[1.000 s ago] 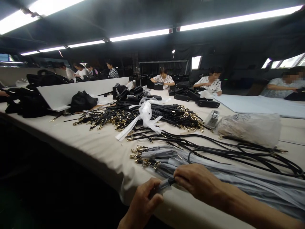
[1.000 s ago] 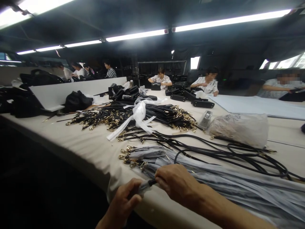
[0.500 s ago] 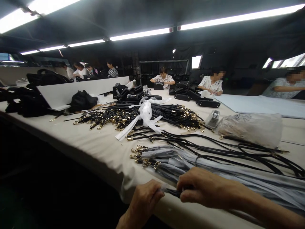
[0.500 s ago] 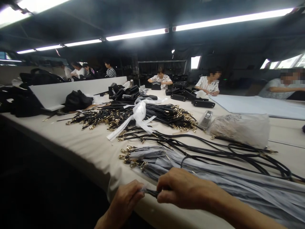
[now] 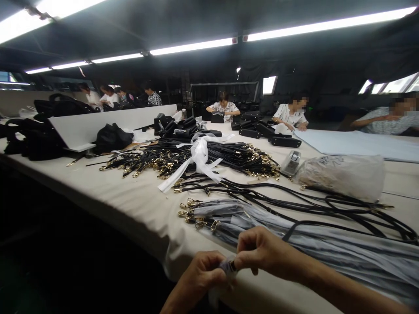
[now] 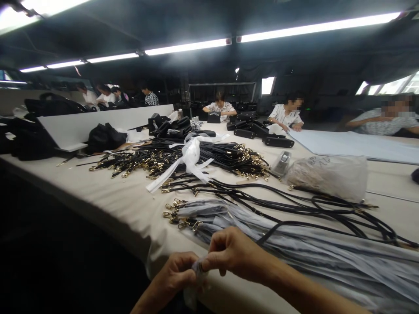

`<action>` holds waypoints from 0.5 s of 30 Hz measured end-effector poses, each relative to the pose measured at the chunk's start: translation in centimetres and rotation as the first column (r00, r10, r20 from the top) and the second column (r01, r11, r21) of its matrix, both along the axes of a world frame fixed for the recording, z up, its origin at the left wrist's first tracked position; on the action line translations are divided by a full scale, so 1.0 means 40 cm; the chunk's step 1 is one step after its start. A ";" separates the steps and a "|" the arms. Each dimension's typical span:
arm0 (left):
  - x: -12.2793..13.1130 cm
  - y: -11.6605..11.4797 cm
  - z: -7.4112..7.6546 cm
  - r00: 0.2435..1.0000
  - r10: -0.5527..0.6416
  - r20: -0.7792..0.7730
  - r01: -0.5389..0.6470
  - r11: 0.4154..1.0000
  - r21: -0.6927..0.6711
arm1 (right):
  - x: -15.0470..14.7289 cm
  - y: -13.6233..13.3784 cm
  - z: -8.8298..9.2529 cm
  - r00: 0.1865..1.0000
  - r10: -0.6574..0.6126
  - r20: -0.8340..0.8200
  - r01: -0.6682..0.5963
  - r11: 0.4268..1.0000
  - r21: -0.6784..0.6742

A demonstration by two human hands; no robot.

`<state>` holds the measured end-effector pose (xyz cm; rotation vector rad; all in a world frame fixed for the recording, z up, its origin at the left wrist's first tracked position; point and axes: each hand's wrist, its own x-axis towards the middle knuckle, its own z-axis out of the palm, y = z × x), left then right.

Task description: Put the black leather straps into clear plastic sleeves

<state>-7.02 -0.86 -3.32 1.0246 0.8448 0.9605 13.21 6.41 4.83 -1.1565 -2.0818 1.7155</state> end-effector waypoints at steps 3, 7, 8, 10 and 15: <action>0.005 0.004 -0.007 0.990 0.073 -0.120 -0.056 0.988 0.143 | 0.006 0.007 -0.006 0.999 0.019 -0.049 -0.029 0.974 -0.226; 0.008 0.005 -0.013 0.903 0.319 -0.289 -0.154 0.867 0.474 | 0.015 0.006 0.017 0.988 0.088 0.126 -0.089 0.996 0.003; 0.013 0.006 -0.015 0.880 0.361 -0.308 -0.159 0.836 0.526 | 0.012 0.000 0.020 0.972 0.068 0.224 -0.114 0.973 0.201; 0.025 0.007 -0.022 0.860 0.386 -0.333 -0.149 0.814 0.561 | -0.001 -0.016 0.019 0.918 0.016 0.396 -0.240 0.818 0.523; 0.021 0.006 -0.037 0.889 0.292 -0.353 -0.127 0.897 0.423 | 0.008 -0.008 0.025 0.882 0.079 0.464 -0.348 0.773 0.530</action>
